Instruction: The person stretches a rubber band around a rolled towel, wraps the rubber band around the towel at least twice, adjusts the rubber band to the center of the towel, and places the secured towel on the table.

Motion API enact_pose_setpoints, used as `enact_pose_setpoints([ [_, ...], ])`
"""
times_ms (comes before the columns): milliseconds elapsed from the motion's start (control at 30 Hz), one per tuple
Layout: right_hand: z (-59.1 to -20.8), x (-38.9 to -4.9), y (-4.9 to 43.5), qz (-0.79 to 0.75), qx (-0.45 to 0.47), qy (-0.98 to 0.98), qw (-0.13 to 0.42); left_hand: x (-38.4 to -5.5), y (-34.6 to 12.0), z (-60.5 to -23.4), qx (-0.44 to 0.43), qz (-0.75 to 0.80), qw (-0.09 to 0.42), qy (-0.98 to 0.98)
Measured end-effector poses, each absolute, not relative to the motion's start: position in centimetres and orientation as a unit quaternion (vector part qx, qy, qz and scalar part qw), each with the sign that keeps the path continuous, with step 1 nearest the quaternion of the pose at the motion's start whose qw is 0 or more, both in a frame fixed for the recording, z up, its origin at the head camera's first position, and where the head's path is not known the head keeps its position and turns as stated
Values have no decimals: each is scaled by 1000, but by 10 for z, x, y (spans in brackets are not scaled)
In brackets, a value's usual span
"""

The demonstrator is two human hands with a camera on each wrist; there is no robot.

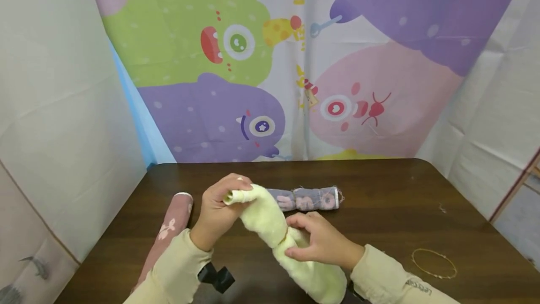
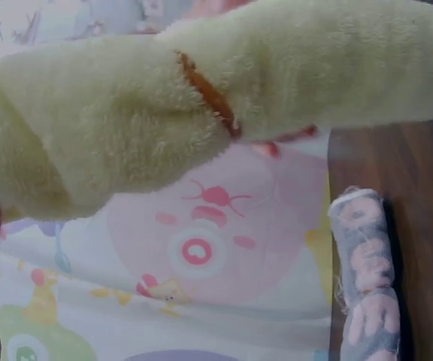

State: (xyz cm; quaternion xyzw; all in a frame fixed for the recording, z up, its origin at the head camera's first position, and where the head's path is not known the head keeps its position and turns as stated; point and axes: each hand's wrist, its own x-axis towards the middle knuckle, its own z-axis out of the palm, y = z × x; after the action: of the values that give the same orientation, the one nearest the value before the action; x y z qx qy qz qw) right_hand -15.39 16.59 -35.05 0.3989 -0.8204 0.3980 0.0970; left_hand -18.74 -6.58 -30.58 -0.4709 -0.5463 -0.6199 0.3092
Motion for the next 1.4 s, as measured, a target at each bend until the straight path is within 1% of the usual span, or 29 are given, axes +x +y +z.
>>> enact_pose_setpoints([
  [67, -351, -152, 164, 367, 369, -842, 140, -186, -65, -309, -412, -625, 320, -581],
  [100, -352, -152, 163, 347, 353, -852, 171, -185, -64, -311, -373, -636, 313, -599],
  [200, -352, -153, 158, 287, 323, -867, 247, -179, -62, -317, -252, -670, 259, -648],
  [300, -353, -153, 155, 225, 318, -868, 307, -173, -59, -318, -182, -683, 202, -678],
  [367, -353, -153, 154, 202, 326, -862, 331, -171, -55, -315, -153, -678, 196, -692],
  [467, -356, -155, 156, 190, 365, -835, 364, -171, -49, -310, -124, -691, 214, -680],
  [600, -358, -156, 160, 192, 428, -797, 381, -173, -47, -308, -126, -686, 268, -665],
  [667, -357, -156, 161, 192, 444, -790, 376, -173, -47, -308, -138, -675, 288, -666],
  [900, -353, -156, 164, 260, 488, -775, 307, -175, -46, -306, -171, -639, 325, -676],
  [1000, -353, -156, 166, 285, 497, -761, 304, -175, -46, -304, -171, -628, 335, -681],
  [1233, -354, -158, 171, 275, 502, -748, 337, -178, -52, -300, -146, -621, 336, -693],
  [1300, -356, -157, 173, 275, 495, -755, 331, -178, -55, -300, -138, -621, 335, -695],
  [1400, -359, -154, 176, 275, 484, -771, 308, -177, -57, -301, -129, -624, 335, -694],
])
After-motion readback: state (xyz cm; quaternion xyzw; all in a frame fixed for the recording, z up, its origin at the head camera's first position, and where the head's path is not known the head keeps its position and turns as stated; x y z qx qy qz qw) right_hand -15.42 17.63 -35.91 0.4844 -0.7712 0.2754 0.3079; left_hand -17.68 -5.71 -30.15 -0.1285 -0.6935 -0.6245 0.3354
